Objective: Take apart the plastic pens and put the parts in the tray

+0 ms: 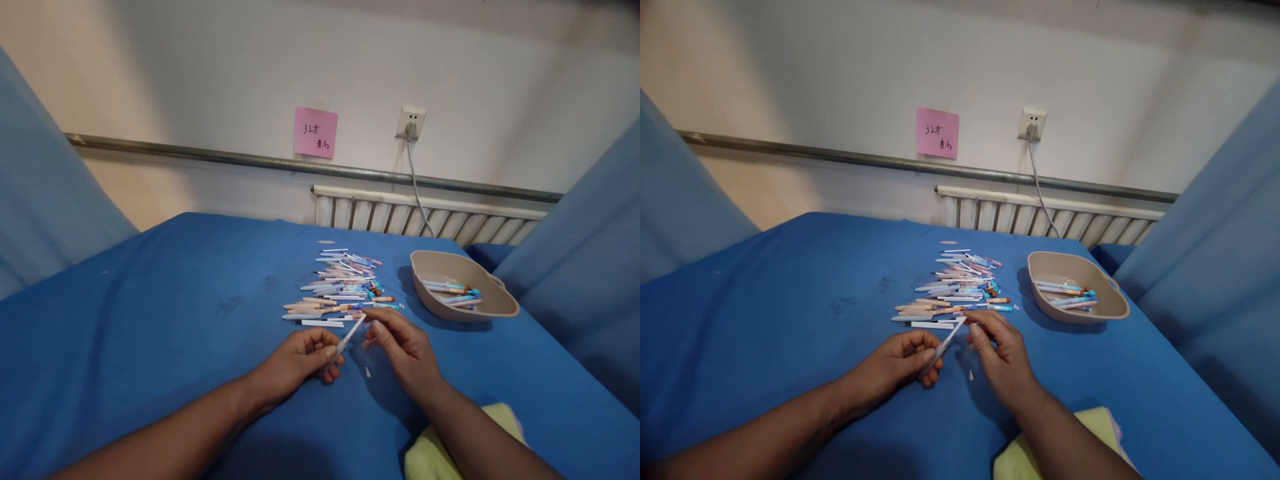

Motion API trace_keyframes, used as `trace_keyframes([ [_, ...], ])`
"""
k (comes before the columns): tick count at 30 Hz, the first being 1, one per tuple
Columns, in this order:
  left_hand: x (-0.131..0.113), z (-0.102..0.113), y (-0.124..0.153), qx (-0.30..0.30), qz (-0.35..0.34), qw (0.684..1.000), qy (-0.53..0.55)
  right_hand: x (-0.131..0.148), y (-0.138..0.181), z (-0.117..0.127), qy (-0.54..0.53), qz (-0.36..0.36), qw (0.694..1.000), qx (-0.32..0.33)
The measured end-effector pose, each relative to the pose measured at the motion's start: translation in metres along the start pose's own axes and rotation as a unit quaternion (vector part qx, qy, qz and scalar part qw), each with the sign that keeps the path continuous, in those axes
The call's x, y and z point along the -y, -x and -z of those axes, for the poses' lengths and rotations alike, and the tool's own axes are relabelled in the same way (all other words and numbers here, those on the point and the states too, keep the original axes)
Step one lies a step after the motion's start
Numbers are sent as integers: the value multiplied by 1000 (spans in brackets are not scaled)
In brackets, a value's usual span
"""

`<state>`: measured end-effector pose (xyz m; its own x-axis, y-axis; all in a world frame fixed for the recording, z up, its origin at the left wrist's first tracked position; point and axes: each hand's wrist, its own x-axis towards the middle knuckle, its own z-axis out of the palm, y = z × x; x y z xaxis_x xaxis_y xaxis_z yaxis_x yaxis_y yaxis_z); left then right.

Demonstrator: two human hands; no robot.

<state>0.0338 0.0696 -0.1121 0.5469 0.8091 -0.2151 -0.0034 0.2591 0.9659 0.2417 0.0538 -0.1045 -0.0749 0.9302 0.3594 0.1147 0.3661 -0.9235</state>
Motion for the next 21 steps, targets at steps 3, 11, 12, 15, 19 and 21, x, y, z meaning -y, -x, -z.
trace_keyframes([
  [3,1,3,0,7,7,1000,22,4,0,0,53,53,997,29],
  [11,-4,-4,4,8,43,998,45,5,-2,4,146,112,978,96],
  [12,-5,-3,4,10,41,998,46,3,-2,6,150,105,979,94],
  [15,-5,1,2,6,30,998,50,-7,-5,13,150,54,987,34],
  [19,-9,4,2,-26,23,998,59,-25,-14,29,198,9,980,-19],
  [21,-11,4,2,-47,21,997,62,-32,-20,38,231,3,973,-8],
])
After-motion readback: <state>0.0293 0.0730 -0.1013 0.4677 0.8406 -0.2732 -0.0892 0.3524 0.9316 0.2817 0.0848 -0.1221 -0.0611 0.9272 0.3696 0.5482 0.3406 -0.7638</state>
